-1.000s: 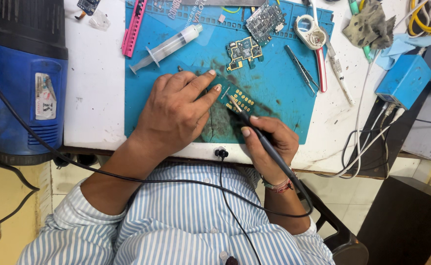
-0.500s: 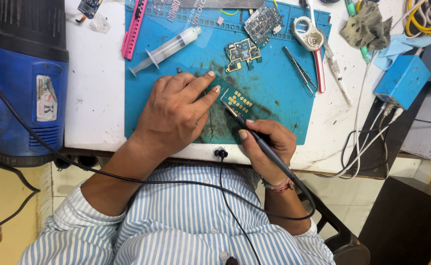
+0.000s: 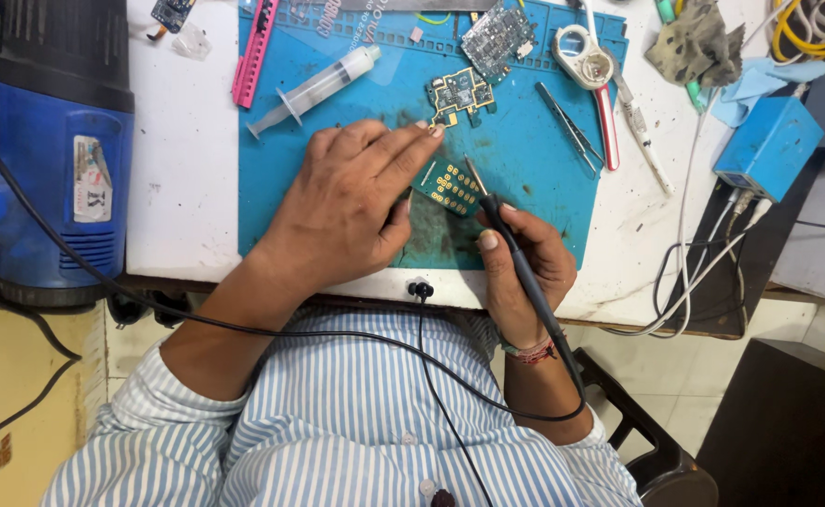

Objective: The person applies flux to a small circuit board and uses a soldering iron to reflow solder on the board's pads. They also briefly handle a small white camera module and a larger green circuit board, using the soldering iron on the latter as well.

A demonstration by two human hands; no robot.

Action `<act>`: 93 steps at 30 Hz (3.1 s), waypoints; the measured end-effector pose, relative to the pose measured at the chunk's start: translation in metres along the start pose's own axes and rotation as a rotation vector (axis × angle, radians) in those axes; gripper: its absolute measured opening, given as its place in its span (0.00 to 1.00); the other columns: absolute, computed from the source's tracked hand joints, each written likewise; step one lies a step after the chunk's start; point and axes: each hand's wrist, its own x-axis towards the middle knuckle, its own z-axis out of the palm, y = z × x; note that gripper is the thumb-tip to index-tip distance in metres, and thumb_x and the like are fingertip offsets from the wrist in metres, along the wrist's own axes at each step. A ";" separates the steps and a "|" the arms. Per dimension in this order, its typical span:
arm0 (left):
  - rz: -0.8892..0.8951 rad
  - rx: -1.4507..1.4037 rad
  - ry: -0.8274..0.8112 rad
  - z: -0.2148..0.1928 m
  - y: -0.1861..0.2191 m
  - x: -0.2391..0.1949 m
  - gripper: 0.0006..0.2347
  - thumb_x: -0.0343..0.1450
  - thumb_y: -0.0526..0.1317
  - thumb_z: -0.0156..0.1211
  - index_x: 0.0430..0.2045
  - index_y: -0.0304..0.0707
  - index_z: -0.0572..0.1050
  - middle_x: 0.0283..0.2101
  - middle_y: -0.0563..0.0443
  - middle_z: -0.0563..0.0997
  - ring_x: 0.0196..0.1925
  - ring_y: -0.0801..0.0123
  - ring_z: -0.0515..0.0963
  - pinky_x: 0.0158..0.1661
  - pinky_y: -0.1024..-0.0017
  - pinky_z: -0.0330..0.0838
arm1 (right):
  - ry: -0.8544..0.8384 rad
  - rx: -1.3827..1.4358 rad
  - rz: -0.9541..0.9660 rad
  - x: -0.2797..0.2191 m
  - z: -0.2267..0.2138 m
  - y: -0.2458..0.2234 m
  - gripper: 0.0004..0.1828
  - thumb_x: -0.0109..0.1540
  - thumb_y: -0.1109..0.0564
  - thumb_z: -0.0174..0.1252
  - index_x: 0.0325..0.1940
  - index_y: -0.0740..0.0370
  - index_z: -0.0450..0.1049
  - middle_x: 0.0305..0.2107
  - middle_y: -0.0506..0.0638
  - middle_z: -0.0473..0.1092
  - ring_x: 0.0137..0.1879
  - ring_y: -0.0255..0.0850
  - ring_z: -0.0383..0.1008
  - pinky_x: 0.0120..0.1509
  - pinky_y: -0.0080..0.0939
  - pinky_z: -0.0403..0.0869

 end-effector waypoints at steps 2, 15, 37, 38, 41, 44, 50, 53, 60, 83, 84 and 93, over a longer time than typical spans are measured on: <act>-0.022 -0.020 0.007 -0.001 0.001 -0.002 0.26 0.68 0.37 0.65 0.63 0.32 0.71 0.58 0.45 0.76 0.60 0.54 0.72 0.60 0.57 0.61 | 0.010 0.007 -0.003 -0.001 0.000 0.000 0.14 0.68 0.67 0.61 0.58 0.68 0.73 0.49 0.58 0.77 0.55 0.38 0.80 0.58 0.34 0.78; -0.109 0.003 0.104 0.004 0.009 -0.018 0.22 0.70 0.41 0.69 0.59 0.33 0.74 0.51 0.48 0.80 0.53 0.57 0.76 0.54 0.59 0.66 | -0.016 -0.054 0.003 -0.023 0.000 -0.003 0.10 0.65 0.69 0.62 0.50 0.69 0.74 0.40 0.53 0.77 0.42 0.31 0.77 0.47 0.29 0.75; -0.044 -0.027 0.117 0.009 0.004 -0.019 0.10 0.70 0.41 0.71 0.39 0.36 0.81 0.46 0.48 0.81 0.49 0.59 0.78 0.51 0.61 0.68 | -0.062 -0.218 -0.104 -0.013 0.007 -0.008 0.09 0.62 0.70 0.65 0.45 0.68 0.75 0.38 0.55 0.77 0.39 0.34 0.78 0.41 0.30 0.75; -0.042 -0.026 0.118 0.010 0.003 -0.019 0.10 0.70 0.41 0.71 0.39 0.36 0.81 0.46 0.48 0.81 0.49 0.59 0.78 0.51 0.61 0.68 | -0.067 -0.225 -0.123 -0.013 0.007 -0.008 0.09 0.61 0.70 0.65 0.45 0.68 0.75 0.37 0.55 0.77 0.39 0.34 0.78 0.41 0.30 0.75; -0.044 -0.028 0.115 0.010 0.003 -0.020 0.10 0.70 0.41 0.71 0.39 0.36 0.82 0.46 0.48 0.81 0.49 0.60 0.78 0.51 0.62 0.69 | -0.071 -0.234 -0.148 -0.013 0.007 -0.008 0.09 0.61 0.70 0.65 0.44 0.67 0.75 0.37 0.55 0.77 0.39 0.34 0.78 0.41 0.30 0.74; -0.048 -0.031 0.121 0.011 0.003 -0.020 0.10 0.70 0.41 0.71 0.39 0.36 0.82 0.47 0.48 0.81 0.50 0.60 0.78 0.51 0.62 0.69 | -0.069 -0.237 -0.134 -0.013 0.007 -0.009 0.09 0.61 0.70 0.65 0.44 0.67 0.75 0.36 0.55 0.77 0.38 0.34 0.77 0.40 0.30 0.74; -0.047 -0.032 0.119 0.010 0.003 -0.019 0.09 0.70 0.41 0.71 0.38 0.36 0.82 0.47 0.48 0.81 0.50 0.60 0.78 0.51 0.62 0.69 | -0.079 -0.223 -0.163 -0.011 0.007 -0.010 0.09 0.62 0.69 0.65 0.45 0.67 0.75 0.36 0.55 0.76 0.37 0.33 0.77 0.39 0.30 0.73; -0.045 -0.040 0.118 0.010 0.004 -0.019 0.10 0.70 0.41 0.71 0.39 0.36 0.81 0.47 0.48 0.81 0.50 0.60 0.78 0.51 0.62 0.69 | -0.081 -0.230 -0.155 -0.013 0.007 -0.010 0.10 0.61 0.69 0.66 0.45 0.67 0.75 0.35 0.54 0.76 0.36 0.32 0.76 0.38 0.30 0.71; -0.047 -0.035 0.120 0.006 0.006 -0.018 0.10 0.69 0.41 0.71 0.39 0.36 0.81 0.47 0.49 0.80 0.50 0.59 0.78 0.50 0.61 0.68 | 0.040 -0.139 0.018 -0.021 0.007 -0.002 0.10 0.65 0.68 0.65 0.49 0.67 0.75 0.37 0.51 0.77 0.39 0.29 0.73 0.43 0.28 0.72; -0.005 0.028 0.226 0.005 0.006 -0.023 0.20 0.71 0.41 0.67 0.57 0.35 0.73 0.56 0.45 0.78 0.56 0.57 0.77 0.54 0.61 0.68 | 0.000 -0.085 -0.089 -0.017 0.000 0.003 0.10 0.67 0.66 0.62 0.53 0.68 0.73 0.38 0.49 0.77 0.42 0.30 0.76 0.47 0.29 0.74; -0.011 0.049 0.236 0.003 0.003 -0.022 0.20 0.72 0.41 0.67 0.57 0.34 0.73 0.56 0.45 0.78 0.56 0.57 0.77 0.54 0.60 0.67 | 0.014 -0.049 -0.082 -0.015 0.000 0.004 0.10 0.67 0.66 0.62 0.52 0.68 0.73 0.38 0.48 0.76 0.41 0.29 0.74 0.46 0.28 0.73; -0.193 0.416 0.310 -0.015 -0.036 -0.012 0.18 0.73 0.42 0.66 0.53 0.30 0.75 0.57 0.42 0.75 0.58 0.52 0.72 0.58 0.56 0.61 | 0.018 0.010 -0.091 -0.016 0.003 0.007 0.10 0.66 0.66 0.63 0.51 0.67 0.72 0.35 0.47 0.74 0.38 0.26 0.71 0.42 0.27 0.70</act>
